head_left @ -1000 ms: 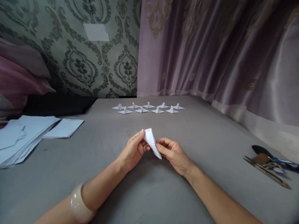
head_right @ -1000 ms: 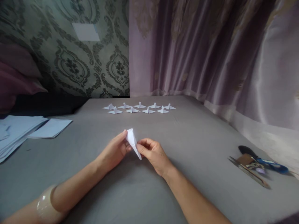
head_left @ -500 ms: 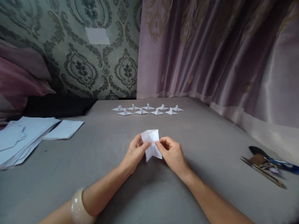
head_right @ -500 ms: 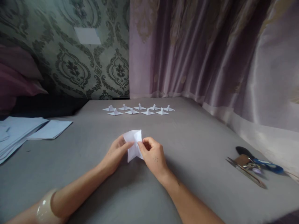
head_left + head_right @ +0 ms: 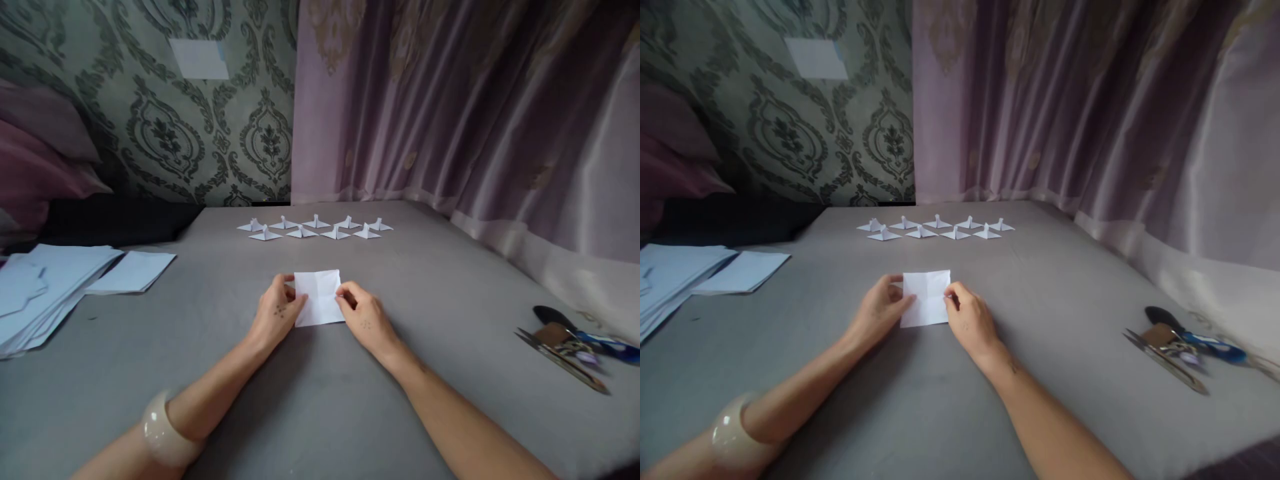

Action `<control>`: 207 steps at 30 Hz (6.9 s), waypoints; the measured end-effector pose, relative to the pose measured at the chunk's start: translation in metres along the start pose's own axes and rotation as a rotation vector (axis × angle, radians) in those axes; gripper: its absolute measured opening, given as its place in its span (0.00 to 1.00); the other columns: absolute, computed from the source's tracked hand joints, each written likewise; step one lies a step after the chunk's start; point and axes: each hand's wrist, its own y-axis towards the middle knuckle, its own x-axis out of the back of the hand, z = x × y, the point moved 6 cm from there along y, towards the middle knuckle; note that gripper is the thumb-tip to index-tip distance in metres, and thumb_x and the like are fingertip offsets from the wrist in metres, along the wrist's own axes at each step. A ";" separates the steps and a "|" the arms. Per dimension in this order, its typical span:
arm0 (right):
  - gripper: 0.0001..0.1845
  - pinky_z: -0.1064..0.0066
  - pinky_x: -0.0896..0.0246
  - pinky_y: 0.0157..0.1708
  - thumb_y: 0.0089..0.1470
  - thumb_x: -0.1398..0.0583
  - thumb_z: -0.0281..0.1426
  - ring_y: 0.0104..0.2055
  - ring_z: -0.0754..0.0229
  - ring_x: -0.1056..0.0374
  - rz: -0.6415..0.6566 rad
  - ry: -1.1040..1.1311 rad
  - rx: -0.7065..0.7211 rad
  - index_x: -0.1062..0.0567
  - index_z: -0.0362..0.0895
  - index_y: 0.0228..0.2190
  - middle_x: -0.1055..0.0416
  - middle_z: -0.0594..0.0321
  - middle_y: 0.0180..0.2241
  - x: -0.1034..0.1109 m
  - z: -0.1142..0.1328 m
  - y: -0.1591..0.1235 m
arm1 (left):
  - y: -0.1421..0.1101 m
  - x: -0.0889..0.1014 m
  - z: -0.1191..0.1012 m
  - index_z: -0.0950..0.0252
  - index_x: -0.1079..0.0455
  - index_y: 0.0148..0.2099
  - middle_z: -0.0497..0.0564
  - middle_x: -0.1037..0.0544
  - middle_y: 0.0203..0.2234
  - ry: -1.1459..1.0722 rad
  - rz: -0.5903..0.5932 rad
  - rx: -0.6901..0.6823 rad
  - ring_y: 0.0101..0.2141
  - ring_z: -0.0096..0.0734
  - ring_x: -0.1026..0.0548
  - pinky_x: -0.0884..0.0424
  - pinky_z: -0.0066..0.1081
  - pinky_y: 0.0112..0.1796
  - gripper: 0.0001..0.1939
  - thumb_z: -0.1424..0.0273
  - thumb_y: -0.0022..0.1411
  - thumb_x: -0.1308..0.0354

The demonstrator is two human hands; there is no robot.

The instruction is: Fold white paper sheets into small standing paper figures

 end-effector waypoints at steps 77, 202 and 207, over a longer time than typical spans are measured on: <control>0.23 0.69 0.44 0.35 0.57 0.51 0.18 0.40 0.60 0.40 0.289 -0.493 0.298 0.28 0.51 0.47 0.33 0.61 0.38 -0.006 0.028 -0.034 | -0.003 -0.016 -0.028 0.60 0.45 0.60 0.59 0.39 0.51 0.718 0.099 -0.574 0.49 0.44 0.36 0.36 0.47 0.48 0.29 0.63 0.58 0.42; 0.11 0.72 0.42 0.32 0.50 0.39 0.40 0.32 0.61 0.32 0.027 -0.230 -0.126 0.26 0.45 0.32 0.28 0.62 0.32 0.007 0.008 -0.019 | -0.005 -0.026 -0.022 0.62 0.37 0.54 0.52 0.29 0.39 0.677 0.392 -0.535 0.31 0.27 0.27 0.29 0.30 0.34 0.19 0.69 0.60 0.47; 0.04 0.74 0.42 0.32 0.53 0.41 0.30 0.30 0.65 0.35 0.048 -0.172 0.061 0.27 0.44 0.29 0.31 0.64 0.31 -0.004 0.014 -0.015 | -0.012 -0.023 -0.036 0.60 0.48 0.62 0.59 0.37 0.51 0.749 0.246 -0.714 0.48 0.39 0.32 0.31 0.40 0.44 0.30 0.73 0.58 0.47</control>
